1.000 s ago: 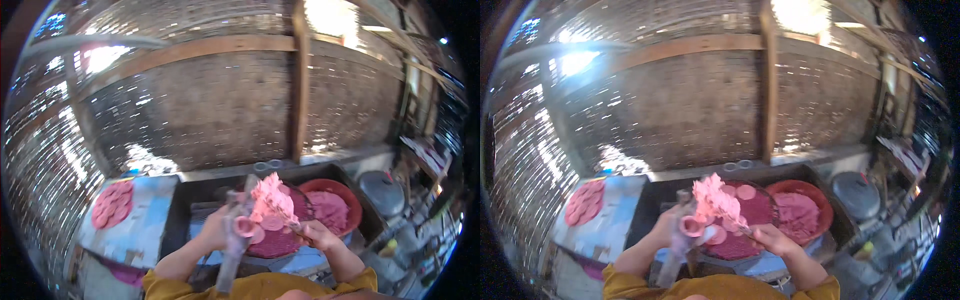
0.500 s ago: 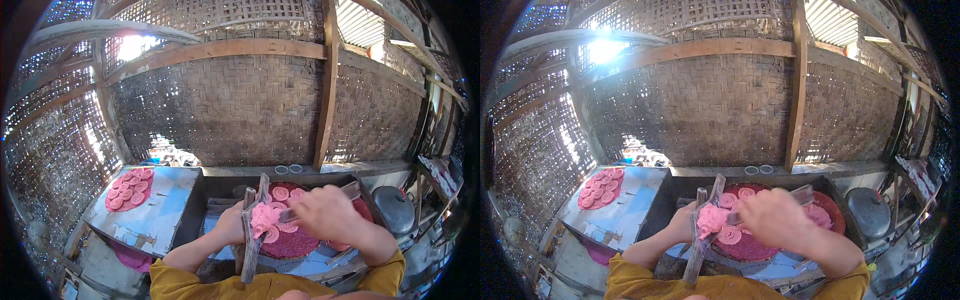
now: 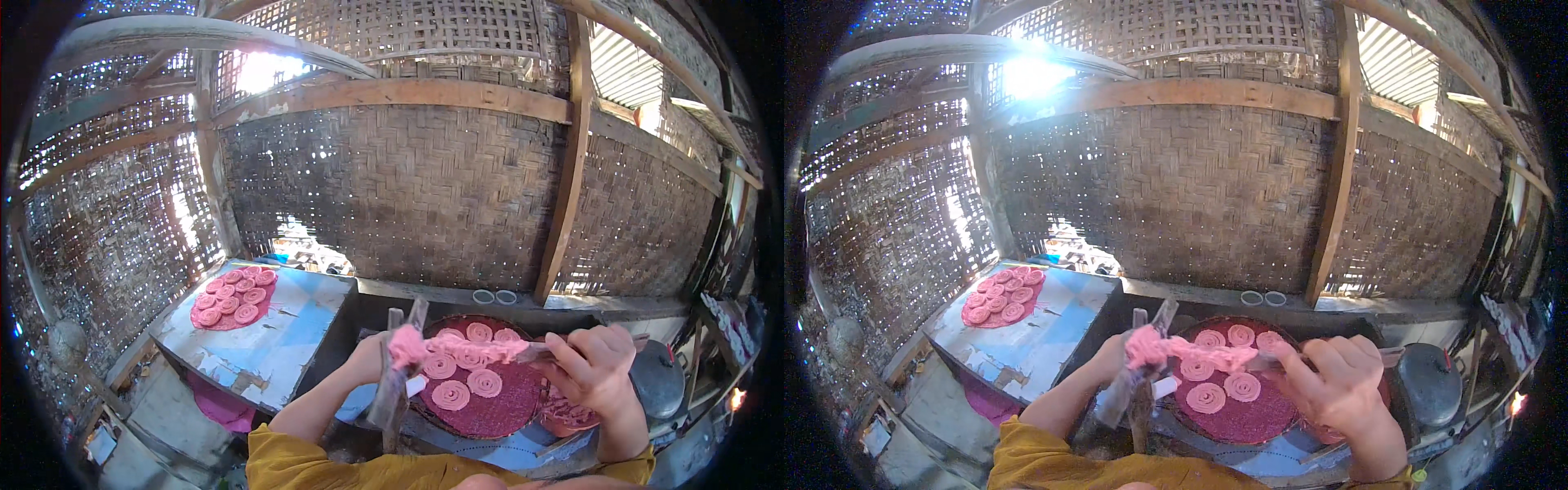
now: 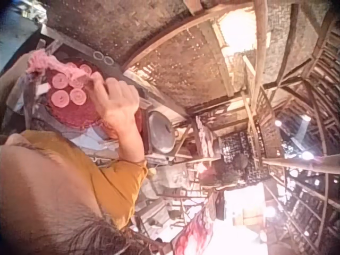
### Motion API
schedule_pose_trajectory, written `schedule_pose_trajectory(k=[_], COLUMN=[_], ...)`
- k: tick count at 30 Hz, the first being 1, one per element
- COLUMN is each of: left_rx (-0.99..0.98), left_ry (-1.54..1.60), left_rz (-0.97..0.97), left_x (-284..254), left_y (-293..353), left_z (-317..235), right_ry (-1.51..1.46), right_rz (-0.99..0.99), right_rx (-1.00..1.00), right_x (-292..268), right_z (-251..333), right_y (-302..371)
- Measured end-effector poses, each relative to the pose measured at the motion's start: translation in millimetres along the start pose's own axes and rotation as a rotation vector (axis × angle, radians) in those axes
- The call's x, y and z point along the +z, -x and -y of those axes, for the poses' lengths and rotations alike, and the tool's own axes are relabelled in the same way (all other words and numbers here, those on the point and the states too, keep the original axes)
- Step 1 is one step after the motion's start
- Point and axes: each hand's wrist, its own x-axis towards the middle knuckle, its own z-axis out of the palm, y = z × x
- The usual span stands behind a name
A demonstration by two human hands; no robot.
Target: The person pipes pink dough into rose shapes onto a purple mat using a wooden tool and a plastic piping bag. They repeatedly scoop dough from a red bowl, fill the bag, and pipe the dough in a spiral pattern, then transfer the finished pieces to a nearby tray.
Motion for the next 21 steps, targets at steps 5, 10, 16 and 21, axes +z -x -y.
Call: schedule_pose_trajectory(k=[5, 10, 16, 21], left_rx=[0.04, 0.017, 0.0, 0.063], left_ry=[-0.195, -0.271, -0.229, 0.074], left_rz=[0.066, 0.105, 0.191, 0.163], left_x=[-2, 7, 17, 4], left_y=[-3, -2, -14, -2], left_z=[-30, -44, -41, -10], right_ry=[0.027, -0.021, 0.124, -0.145], right_rz=[0.095, 0.193, 0.085, 0.263], right_rx=[-0.16, -0.323, -0.382, -0.12], right_x=[12, 31, 65, 36], right_z=[1, 18, 43, 13], right_y=[-4, -5, 9, 15])
